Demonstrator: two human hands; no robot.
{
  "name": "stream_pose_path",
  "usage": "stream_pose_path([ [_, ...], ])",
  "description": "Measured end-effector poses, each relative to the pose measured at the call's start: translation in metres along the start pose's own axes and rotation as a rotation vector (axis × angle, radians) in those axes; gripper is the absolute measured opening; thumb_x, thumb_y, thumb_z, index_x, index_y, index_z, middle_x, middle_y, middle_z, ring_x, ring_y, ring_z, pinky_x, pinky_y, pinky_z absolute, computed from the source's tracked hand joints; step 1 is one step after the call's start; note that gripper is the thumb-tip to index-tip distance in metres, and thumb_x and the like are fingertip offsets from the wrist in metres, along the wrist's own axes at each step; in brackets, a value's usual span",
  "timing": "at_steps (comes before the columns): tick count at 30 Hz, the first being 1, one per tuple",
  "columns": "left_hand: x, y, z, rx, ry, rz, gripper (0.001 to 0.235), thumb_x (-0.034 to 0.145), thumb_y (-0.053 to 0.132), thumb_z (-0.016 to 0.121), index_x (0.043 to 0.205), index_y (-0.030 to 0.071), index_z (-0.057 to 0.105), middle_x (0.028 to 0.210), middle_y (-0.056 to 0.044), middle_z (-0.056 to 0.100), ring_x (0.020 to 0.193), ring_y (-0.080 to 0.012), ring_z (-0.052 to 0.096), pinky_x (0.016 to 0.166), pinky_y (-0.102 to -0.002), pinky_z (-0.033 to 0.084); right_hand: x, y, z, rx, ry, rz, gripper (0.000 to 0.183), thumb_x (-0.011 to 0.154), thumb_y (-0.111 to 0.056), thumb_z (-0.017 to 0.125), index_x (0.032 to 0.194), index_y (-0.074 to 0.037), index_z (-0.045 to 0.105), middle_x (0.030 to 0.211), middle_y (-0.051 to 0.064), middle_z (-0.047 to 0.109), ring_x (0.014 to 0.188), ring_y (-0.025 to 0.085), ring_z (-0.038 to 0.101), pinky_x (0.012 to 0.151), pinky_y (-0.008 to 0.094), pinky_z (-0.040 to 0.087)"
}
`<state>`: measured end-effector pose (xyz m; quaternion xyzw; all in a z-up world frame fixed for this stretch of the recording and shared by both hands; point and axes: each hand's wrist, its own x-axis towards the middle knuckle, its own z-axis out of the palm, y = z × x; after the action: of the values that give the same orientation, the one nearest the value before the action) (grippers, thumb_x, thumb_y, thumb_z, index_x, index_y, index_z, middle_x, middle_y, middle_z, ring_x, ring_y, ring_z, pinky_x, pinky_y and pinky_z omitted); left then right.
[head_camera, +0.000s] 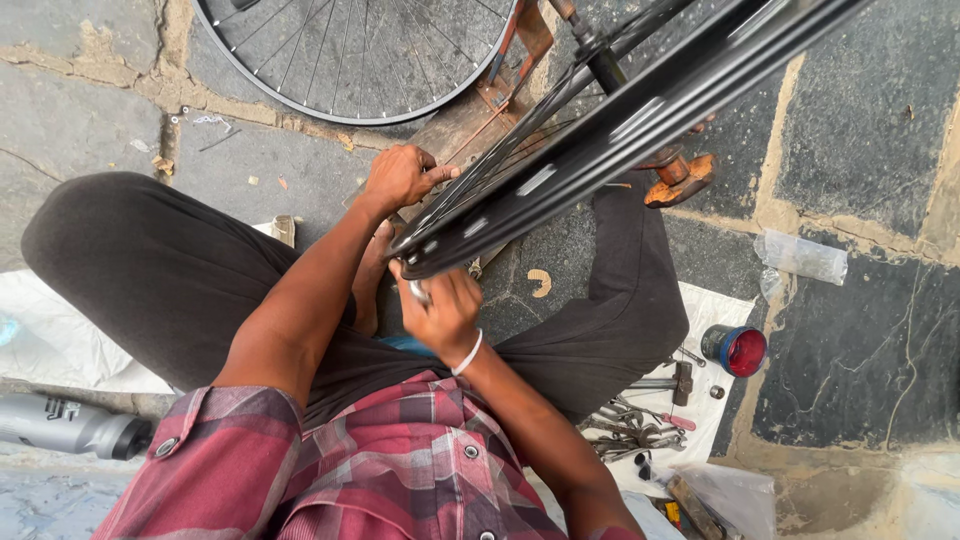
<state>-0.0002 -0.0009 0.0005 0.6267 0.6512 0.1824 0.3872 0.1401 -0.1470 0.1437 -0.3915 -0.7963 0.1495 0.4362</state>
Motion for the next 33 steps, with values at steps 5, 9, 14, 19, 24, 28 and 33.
stream_pose_path([
  [5,0.004,-0.007,0.008,0.017,0.004,0.002,0.069,0.088,0.072,0.064,0.07,0.006,0.074,0.058,-0.017,0.063,0.066,-0.0376,0.067,0.069,-0.05,0.051,0.006,-0.036,-0.034,0.348,-0.038,0.473,0.026,0.097,-0.018,0.075,0.092,-0.002,0.057,0.107,0.015,0.061,0.089,0.025,0.064,0.081,0.035,0.053],
  [9,0.006,-0.002,0.002,-0.029,0.02,0.099,0.059,0.084,0.064,0.069,0.088,0.005,0.077,0.076,-0.019,0.07,0.077,-0.0388,0.069,0.07,-0.049,0.052,0.021,-0.022,-0.06,0.306,-0.034,0.635,0.02,0.099,-0.019,0.068,0.103,0.0,0.064,0.118,0.017,0.057,0.095,0.026,0.064,0.086,0.035,0.053],
  [14,0.015,0.07,-0.077,-0.188,0.252,0.303,0.044,0.097,0.045,0.069,0.109,0.004,0.077,0.098,-0.02,0.074,0.093,-0.0334,0.071,0.083,-0.043,0.054,0.061,-0.015,-0.102,0.103,-0.185,0.243,0.026,0.095,-0.016,0.076,0.113,-0.001,0.065,0.119,0.016,0.066,0.112,0.031,0.066,0.097,0.038,0.053],
  [19,-0.062,0.154,-0.166,-0.854,0.488,0.473,0.03,0.106,0.026,0.063,0.109,-0.003,0.072,0.094,-0.006,0.074,0.089,-0.0151,0.069,0.084,-0.03,0.056,0.107,-0.023,-0.115,-0.008,-0.212,-0.151,0.038,0.083,-0.006,0.083,0.115,-0.002,0.063,0.12,0.014,0.064,0.118,0.036,0.062,0.108,0.048,0.049],
  [24,-0.174,0.192,-0.184,-0.77,0.484,0.641,0.031,0.107,0.021,0.067,0.125,-0.004,0.065,0.113,-0.006,0.066,0.104,-0.0138,0.066,0.096,-0.029,0.054,0.148,-0.034,-0.136,0.144,-0.211,-0.128,0.044,0.083,-0.008,0.079,0.123,-0.002,0.062,0.127,0.017,0.063,0.126,0.038,0.06,0.114,0.047,0.043],
  [28,-0.198,0.202,-0.172,-0.477,0.496,0.716,0.056,0.078,0.018,0.088,0.125,0.0,0.064,0.098,-0.005,0.06,0.081,-0.0103,0.056,0.068,-0.027,0.047,0.175,-0.036,-0.161,0.242,-0.377,-0.099,0.055,0.084,-0.011,0.075,0.136,0.001,0.062,0.135,0.02,0.064,0.13,0.04,0.059,0.113,0.046,0.041],
  [33,-0.186,0.211,-0.174,-0.6,0.444,0.685,0.054,0.081,0.012,0.086,0.129,-0.002,0.064,0.109,-0.006,0.058,0.083,-0.0094,0.052,0.069,-0.024,0.045,0.189,-0.048,-0.161,0.301,-0.319,-0.049,0.045,0.095,-0.02,0.075,0.134,-0.002,0.062,0.134,0.015,0.066,0.128,0.034,0.066,0.11,0.042,0.051],
])
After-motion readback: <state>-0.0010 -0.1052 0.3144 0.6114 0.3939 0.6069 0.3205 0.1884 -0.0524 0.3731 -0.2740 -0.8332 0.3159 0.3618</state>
